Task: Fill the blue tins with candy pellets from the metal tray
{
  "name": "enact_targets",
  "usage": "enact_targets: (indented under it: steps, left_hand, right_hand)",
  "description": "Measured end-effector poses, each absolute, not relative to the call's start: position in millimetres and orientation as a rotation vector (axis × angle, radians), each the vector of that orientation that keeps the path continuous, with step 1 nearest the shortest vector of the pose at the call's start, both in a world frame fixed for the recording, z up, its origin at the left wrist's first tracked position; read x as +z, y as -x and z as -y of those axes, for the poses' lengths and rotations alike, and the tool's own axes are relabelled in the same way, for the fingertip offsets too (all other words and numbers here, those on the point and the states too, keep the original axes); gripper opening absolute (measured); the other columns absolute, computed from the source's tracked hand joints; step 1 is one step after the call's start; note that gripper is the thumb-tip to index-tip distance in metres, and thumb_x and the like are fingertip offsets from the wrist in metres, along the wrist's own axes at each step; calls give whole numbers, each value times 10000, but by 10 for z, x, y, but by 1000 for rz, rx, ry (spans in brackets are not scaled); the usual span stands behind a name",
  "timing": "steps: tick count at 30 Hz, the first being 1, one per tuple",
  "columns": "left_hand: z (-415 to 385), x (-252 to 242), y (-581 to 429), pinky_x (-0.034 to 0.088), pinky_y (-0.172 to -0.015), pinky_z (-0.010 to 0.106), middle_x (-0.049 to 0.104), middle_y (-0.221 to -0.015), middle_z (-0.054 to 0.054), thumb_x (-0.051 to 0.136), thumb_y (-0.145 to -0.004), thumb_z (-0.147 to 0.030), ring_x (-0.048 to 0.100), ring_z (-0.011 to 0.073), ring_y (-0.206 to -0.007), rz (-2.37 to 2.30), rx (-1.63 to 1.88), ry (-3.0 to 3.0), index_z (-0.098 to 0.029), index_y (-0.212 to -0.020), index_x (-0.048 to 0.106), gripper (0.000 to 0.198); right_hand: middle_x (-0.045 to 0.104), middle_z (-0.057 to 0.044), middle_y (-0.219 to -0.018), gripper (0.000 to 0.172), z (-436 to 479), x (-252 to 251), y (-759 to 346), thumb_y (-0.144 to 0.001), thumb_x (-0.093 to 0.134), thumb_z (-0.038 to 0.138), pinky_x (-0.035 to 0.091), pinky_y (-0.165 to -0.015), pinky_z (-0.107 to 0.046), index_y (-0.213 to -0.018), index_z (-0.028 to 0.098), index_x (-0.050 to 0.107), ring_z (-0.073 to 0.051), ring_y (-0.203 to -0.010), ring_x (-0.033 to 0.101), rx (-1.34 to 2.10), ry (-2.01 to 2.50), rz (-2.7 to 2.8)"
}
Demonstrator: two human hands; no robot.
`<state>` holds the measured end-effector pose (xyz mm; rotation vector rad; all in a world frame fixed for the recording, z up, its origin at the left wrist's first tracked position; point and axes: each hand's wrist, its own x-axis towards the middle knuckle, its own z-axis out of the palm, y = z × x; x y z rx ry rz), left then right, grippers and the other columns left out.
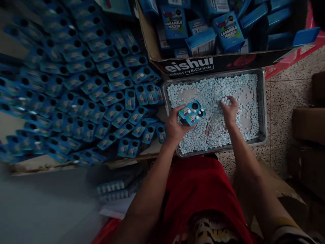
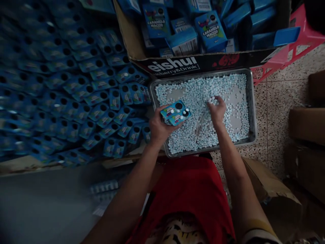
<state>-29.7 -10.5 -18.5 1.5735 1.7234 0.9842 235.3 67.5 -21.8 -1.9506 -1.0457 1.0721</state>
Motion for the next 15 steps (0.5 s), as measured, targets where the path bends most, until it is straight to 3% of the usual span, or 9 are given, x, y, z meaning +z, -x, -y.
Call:
enact_targets:
  steps: [2, 4, 10, 13, 15]
  left_hand:
    - [94, -92, 328, 669, -974, 458, 807, -1189, 74, 1074, -614, -395, 802, 338, -1089, -1740, 903, -1606, -257, -1325, 679, 825]
    - [105, -19, 310, 668, -920, 434, 814, -1128, 51, 1076, -587, -363, 805, 325, -1024, -1730, 819, -1596, -259, -1279, 691, 799]
    - [164, 123, 135, 621, -822, 338, 805, -1033, 24, 1043, -621, -487, 801, 275, -947, -1649, 732, -1403, -244, -1238, 687, 753]
    - [171, 148, 81, 610, -818, 319, 796, -1008, 14, 1034, -630, -516, 789, 253, -927, -1618, 701, -1314, -241, -1215, 682, 737]
    - [179, 132, 76, 615, -829, 328, 799, -1004, 13, 1042, -612, -506, 791, 259, -934, -1594, 666, -1291, -239, -1224, 691, 755]
  right_hand:
    - [757, -14, -990, 302, -649, 4, -2185, -821, 823, 468, 607, -806, -318, -1000, 265, 688, -208, -903, 699, 1381, 1646, 607]
    - [756, -12, -981, 351, -565, 254, -2005, -812, 843, 537, 599, -756, -313, -977, 276, 676, -194, -853, 699, 1580, 1328, 389]
    - [748, -62, -1026, 484, -379, 672, -1646, -932, 676, 723, 576, -1068, -476, -756, 272, 661, -276, -1101, 727, 1443, 1057, 698]
    - [736, -61, -1064, 520, -436, 644, -1594, -961, 627, 780, 538, -1137, -489, -869, 284, 751, -285, -1153, 703, 1307, 1084, 890]
    - [711, -41, -1015, 517, -481, 613, -1554, -978, 619, 790, 562, -1095, -474, -1030, 301, 778, -265, -1047, 709, 1287, 1063, 934]
